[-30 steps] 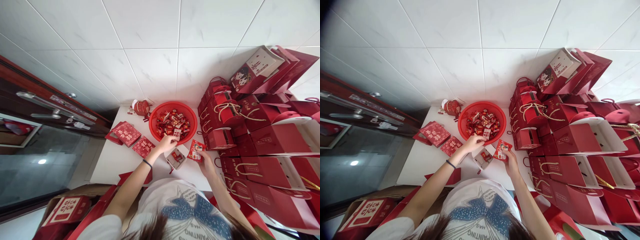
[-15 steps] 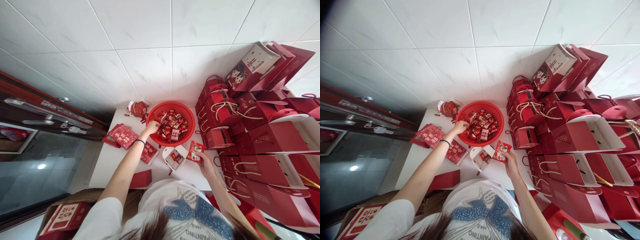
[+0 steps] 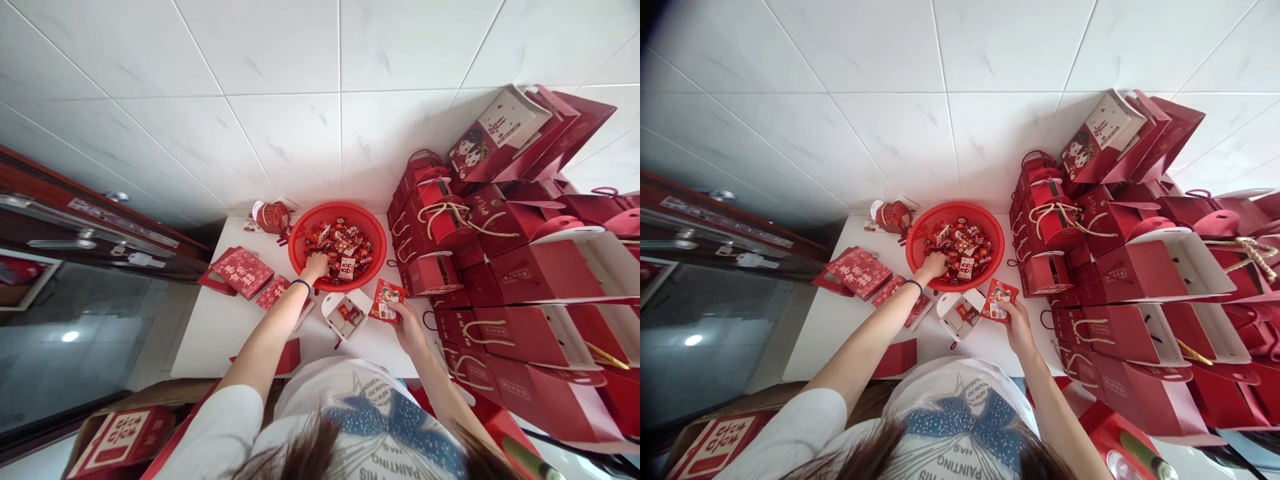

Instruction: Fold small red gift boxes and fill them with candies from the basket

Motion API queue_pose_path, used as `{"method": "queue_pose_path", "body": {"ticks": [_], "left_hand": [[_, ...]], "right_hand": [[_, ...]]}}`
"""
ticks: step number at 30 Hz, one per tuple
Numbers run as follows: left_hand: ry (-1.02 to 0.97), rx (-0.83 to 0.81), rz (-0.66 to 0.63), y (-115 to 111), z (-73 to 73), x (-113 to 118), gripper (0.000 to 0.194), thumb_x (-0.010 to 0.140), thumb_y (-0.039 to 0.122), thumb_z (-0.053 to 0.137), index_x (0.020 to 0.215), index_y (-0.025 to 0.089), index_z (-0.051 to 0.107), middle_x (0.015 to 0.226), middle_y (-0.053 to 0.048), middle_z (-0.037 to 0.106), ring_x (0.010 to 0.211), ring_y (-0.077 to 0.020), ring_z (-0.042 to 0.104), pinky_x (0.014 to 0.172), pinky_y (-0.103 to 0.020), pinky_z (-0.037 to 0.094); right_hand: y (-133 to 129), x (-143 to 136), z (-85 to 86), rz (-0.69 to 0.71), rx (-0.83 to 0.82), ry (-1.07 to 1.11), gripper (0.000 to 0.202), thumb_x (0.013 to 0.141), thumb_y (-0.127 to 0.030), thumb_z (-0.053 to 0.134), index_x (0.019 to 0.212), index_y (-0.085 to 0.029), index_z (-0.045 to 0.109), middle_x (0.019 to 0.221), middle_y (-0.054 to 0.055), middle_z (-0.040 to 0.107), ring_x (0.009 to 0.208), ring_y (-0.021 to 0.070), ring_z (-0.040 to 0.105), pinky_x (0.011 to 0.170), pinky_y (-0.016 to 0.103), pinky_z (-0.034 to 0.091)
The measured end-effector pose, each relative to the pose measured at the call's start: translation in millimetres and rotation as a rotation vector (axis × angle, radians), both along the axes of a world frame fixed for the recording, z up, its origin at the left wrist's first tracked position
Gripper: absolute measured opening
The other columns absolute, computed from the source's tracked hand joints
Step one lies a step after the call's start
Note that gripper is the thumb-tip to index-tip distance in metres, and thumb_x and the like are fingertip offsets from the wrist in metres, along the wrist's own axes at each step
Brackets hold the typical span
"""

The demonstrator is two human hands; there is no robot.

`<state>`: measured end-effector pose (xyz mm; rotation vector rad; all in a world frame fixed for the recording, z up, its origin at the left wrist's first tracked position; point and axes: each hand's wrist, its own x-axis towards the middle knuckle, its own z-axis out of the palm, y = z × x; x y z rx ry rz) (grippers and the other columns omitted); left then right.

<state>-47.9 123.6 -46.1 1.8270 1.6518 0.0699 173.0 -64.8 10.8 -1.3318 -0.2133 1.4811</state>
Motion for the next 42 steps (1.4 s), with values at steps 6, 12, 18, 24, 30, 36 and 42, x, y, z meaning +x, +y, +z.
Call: {"method": "queue_pose_path", "body": {"ticks": [6,12,18,24,30,36,42], "left_hand": [[-0.035,0.056,0.027,-7.8,26.0,-5.7,0.017,0.086,0.021,0.061,0.084,0.016,0.076,0.092,-0.015,0.074,0.097,-0.0282,0.068,0.087,-0.031,0.048],[-0.368,0.034,-0.085,-69.7,53.5,-11.3,0.024,0.090,0.035,0.059,0.091,0.017,0.075,0.088,-0.006,0.076,0.082,-0.0211,0.069,0.077,-0.025,0.049],[-0.273,-0.038,-0.180,-131.2,48.1,-14.3,0.018,0.086,0.024,0.063,0.097,0.018,0.076,0.095,-0.008,0.076,0.086,-0.0214,0.069,0.078,-0.025,0.049],[-0.216,0.122,-0.079,-148.6,44.3,-21.8,0.022,0.085,0.013,0.059,0.099,0.017,0.076,0.092,-0.008,0.073,0.076,-0.0177,0.068,0.079,-0.028,0.051],[-0.329,0.220,-0.003,-164.3,30.9,-17.7,0.019,0.084,0.011,0.061,0.095,0.018,0.075,0.094,-0.007,0.070,0.082,-0.0180,0.068,0.079,-0.029,0.054],[-0.285,0.321,0.168,-176.9,15.7,-16.9,0.024,0.077,0.011,0.067,0.099,0.018,0.074,0.096,-0.007,0.067,0.088,-0.0205,0.066,0.088,-0.036,0.054],[-0.364,0.238,0.181,-185.9,6.5,-24.3,0.033,0.070,0.006,0.069,0.100,0.018,0.072,0.101,-0.006,0.068,0.090,-0.0201,0.066,0.083,-0.034,0.055]], "right_hand": [[-3.0,1.0,-1.6,-0.029,-0.003,0.000,0.027,0.055,-0.032,0.080,0.076,-0.019,0.067,0.075,0.001,0.070,0.067,0.0168,0.062,0.059,0.026,0.048],[-2.2,-3.4,-5.8,-0.064,0.013,-0.073,0.029,0.059,-0.038,0.079,0.079,-0.021,0.068,0.081,0.000,0.072,0.072,0.0175,0.064,0.063,0.027,0.049],[-7.3,-12.1,2.0,0.008,0.077,-0.162,0.032,0.058,-0.040,0.081,0.083,-0.021,0.072,0.090,0.002,0.074,0.083,0.0188,0.064,0.077,0.028,0.049],[-18.4,-13.8,5.5,0.062,0.132,-0.262,0.034,0.066,-0.044,0.073,0.087,-0.019,0.072,0.095,0.003,0.074,0.085,0.0197,0.063,0.078,0.029,0.049],[-21.3,-18.4,-6.1,0.188,0.221,-0.360,0.036,0.068,-0.044,0.071,0.091,-0.018,0.067,0.093,0.006,0.074,0.082,0.0212,0.066,0.071,0.030,0.051],[-17.4,-40.6,-17.9,0.324,0.317,-0.647,0.036,0.074,-0.034,0.063,0.106,-0.020,0.058,0.086,0.003,0.072,0.064,0.0158,0.062,0.060,0.027,0.050],[-11.0,-65.0,-23.0,0.502,0.341,-0.858,0.040,0.073,-0.019,0.054,0.112,-0.023,0.057,0.091,0.002,0.072,0.070,0.0154,0.064,0.071,0.029,0.052]]}}
